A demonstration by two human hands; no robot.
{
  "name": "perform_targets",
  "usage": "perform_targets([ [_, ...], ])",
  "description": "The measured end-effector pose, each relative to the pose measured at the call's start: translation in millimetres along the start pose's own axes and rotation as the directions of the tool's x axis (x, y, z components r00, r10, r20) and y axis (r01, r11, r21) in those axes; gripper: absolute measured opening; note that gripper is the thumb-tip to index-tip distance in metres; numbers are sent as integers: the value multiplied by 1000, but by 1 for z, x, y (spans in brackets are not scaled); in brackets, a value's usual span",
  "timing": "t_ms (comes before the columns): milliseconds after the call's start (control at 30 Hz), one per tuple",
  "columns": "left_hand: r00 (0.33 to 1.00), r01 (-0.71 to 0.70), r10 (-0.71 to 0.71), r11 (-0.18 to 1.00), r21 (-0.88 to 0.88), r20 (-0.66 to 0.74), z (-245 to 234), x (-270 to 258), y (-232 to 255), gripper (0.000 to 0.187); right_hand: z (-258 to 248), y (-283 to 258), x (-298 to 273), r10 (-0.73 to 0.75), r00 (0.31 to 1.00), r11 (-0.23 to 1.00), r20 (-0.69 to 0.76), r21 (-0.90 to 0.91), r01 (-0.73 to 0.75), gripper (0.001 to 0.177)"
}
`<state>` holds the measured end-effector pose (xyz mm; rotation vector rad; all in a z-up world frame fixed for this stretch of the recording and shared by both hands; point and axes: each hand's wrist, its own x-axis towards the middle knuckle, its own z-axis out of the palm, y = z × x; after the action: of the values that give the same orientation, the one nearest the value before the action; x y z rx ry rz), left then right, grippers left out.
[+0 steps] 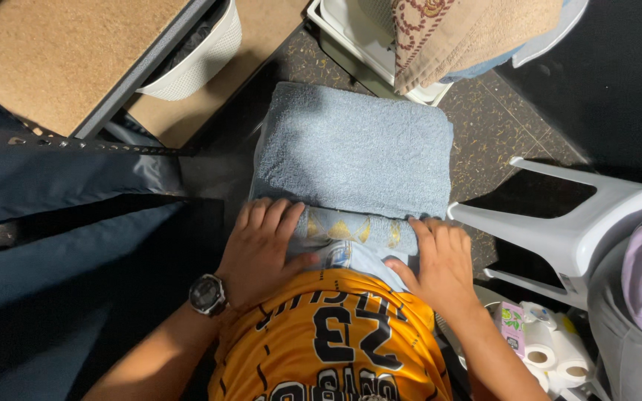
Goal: The person takes a light blue towel from a shelf, unfolds it, and folds it into a compact roll on their lap. They then place the folded towel back onto the shelf with other rolled towels.
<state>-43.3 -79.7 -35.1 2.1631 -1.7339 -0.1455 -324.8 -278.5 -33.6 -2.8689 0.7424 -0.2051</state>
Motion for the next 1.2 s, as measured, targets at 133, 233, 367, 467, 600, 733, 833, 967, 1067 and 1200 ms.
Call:
perform_targets([
  [133,985,7,-15,999,47,172,-1,18,-13,93,4,14,17,11,997,999,72,39,-14,86],
  [233,971,-2,-5,1000,27,241,4,33,-24,99,12,27,33,22,993,995,115,93,-32,88],
  [367,935,5,7,999,-33,355,1,54,-34,106,9,37,55,10,989,979,151,199,-40,88],
  [467,932,-13,45,996,-93,359,25,58,-49,85,10,44,61,-13,984,974,175,223,-26,84],
  [600,953,21,29,987,-159,302,48,67,-62,76,-16,43,88,-26,949,981,315,192,-37,75],
  [733,957,-118,120,993,-23,264,9,104,-73,51,-36,57,131,-49,909,997,415,-38,71,63],
  [833,975,-147,124,983,113,183,-60,149,-67,42,-79,51,184,-84,942,970,326,-191,153,57],
  [967,988,-146,152,928,341,8,-97,223,-102,15,-120,70,266,-109,955,928,275,-316,197,55],
  [1067,972,-103,183,897,430,-149,-120,254,-115,29,-132,88,308,-240,965,841,109,-472,263,57],
  [1200,846,-143,361,863,485,-392,-146,253,-118,47,-137,91,326,-439,888,726,-137,-636,261,48],
])
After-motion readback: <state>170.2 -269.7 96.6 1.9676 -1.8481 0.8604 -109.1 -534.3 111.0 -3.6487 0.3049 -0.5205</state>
